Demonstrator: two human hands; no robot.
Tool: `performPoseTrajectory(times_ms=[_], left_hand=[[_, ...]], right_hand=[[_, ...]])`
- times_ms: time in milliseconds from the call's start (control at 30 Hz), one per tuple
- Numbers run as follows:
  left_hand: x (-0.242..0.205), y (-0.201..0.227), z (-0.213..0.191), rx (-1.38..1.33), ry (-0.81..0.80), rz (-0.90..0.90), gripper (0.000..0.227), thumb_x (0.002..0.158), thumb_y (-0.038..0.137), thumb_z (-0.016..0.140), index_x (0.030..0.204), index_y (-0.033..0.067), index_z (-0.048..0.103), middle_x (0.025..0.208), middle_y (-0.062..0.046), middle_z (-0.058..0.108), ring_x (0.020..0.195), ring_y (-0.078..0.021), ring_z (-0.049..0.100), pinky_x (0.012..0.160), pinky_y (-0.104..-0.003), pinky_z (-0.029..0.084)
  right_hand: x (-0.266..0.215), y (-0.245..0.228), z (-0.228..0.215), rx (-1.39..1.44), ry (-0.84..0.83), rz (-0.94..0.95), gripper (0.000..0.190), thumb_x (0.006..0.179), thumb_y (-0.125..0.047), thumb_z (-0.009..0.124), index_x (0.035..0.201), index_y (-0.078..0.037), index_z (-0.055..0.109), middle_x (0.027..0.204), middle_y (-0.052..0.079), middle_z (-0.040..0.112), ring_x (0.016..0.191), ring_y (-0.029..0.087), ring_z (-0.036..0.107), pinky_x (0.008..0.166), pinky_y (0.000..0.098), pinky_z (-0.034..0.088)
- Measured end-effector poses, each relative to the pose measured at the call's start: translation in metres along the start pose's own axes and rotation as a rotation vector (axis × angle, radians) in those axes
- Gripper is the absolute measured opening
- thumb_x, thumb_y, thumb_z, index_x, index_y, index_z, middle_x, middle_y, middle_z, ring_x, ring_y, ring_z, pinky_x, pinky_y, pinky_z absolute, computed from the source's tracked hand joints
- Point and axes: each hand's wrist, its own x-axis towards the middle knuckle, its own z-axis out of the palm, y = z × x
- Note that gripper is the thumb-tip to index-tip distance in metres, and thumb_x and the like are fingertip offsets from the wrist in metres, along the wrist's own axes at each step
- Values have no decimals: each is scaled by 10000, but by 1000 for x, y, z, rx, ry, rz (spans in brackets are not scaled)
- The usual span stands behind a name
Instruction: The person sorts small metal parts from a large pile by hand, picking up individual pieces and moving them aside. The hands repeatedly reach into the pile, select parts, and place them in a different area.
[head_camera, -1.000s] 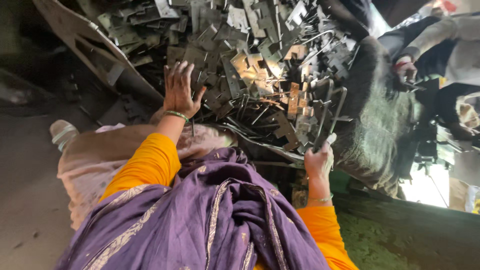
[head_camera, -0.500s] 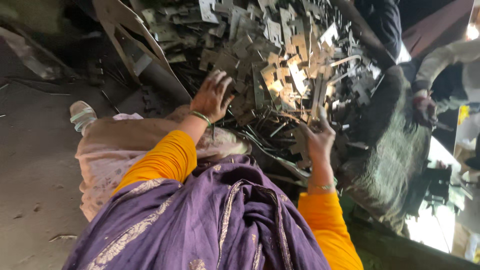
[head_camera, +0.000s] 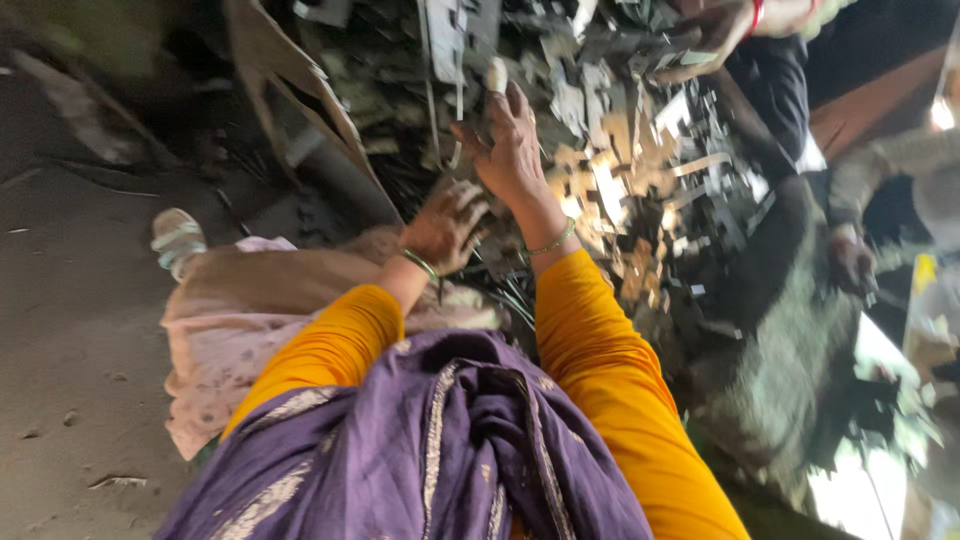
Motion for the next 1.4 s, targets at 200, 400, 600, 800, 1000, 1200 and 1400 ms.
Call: performPoseTrajectory(times_ms=[200, 400, 600, 800, 1000, 1200, 1400], left_hand=[[1, 2, -7, -127, 20, -61, 499, 962, 248, 731, 1389, 43, 574, 1438, -177, 520, 1370, -374, 481, 1194, -481, 380], [8, 8, -24, -60, -35, -83, 548, 946, 261, 746, 1425, 72, 559, 1472, -175, 517, 1390, -384, 472, 1216, -479, 373], [34, 33, -31, 50, 23, -81, 559, 998, 373, 762, 1432, 84, 560, 1436, -146, 539, 1316, -372, 509, 1154, -534, 384], [87, 60, 1, 69, -203, -276, 652, 1012, 520, 762, 1410, 40, 571, 1384, -165, 512, 1236, -413, 483, 933, -545, 464], [120, 71, 28, 249, -262, -445, 665, 839, 550, 858, 1198, 33, 645, 1348, -120, 492, 1234, -381, 458, 1009, -516, 473], [132, 81, 43, 155, -164, -562, 575, 674, 383, 949, 1049, 46, 671, 1227, -139, 583, 1064, -344, 630, 914, -465, 530], [147, 83, 17, -104, -106, -458, 339, 763, 251, 920, 986, 85, 726, 938, -129, 762, 881, -304, 749, 779, -413, 592]], right_hand=[[-137, 29, -108, -56, -74, -80, 564, 824, -162, 905, 1295, 4, 643, 1509, 277, 498, 1347, 449, 548, 1101, 482, 491], [-290, 86, -191, -239, -29, 466, 692, 846, -190, 801, 1460, 15, 558, 1423, 300, 537, 1285, 468, 538, 1050, 470, 459], [-375, 131, -191, -230, -62, 554, 633, 854, -205, 826, 1411, -13, 597, 1414, 298, 547, 1287, 471, 529, 1061, 485, 451], [-357, 139, -179, -192, 13, 454, 559, 858, -151, 797, 1372, -19, 621, 1398, 255, 582, 1251, 442, 571, 1051, 463, 493], [-333, 102, -170, -225, -107, 423, 452, 779, -170, 834, 1209, -90, 720, 1247, 184, 654, 1122, 401, 621, 948, 476, 522], [-341, 87, -147, -320, 45, 419, 445, 712, -52, 801, 1156, -50, 770, 1254, 247, 642, 1038, 470, 616, 877, 490, 521], [-354, 117, -171, 2, 223, 459, 246, 770, 42, 750, 969, -87, 813, 1066, 137, 768, 983, 300, 738, 865, 359, 582]])
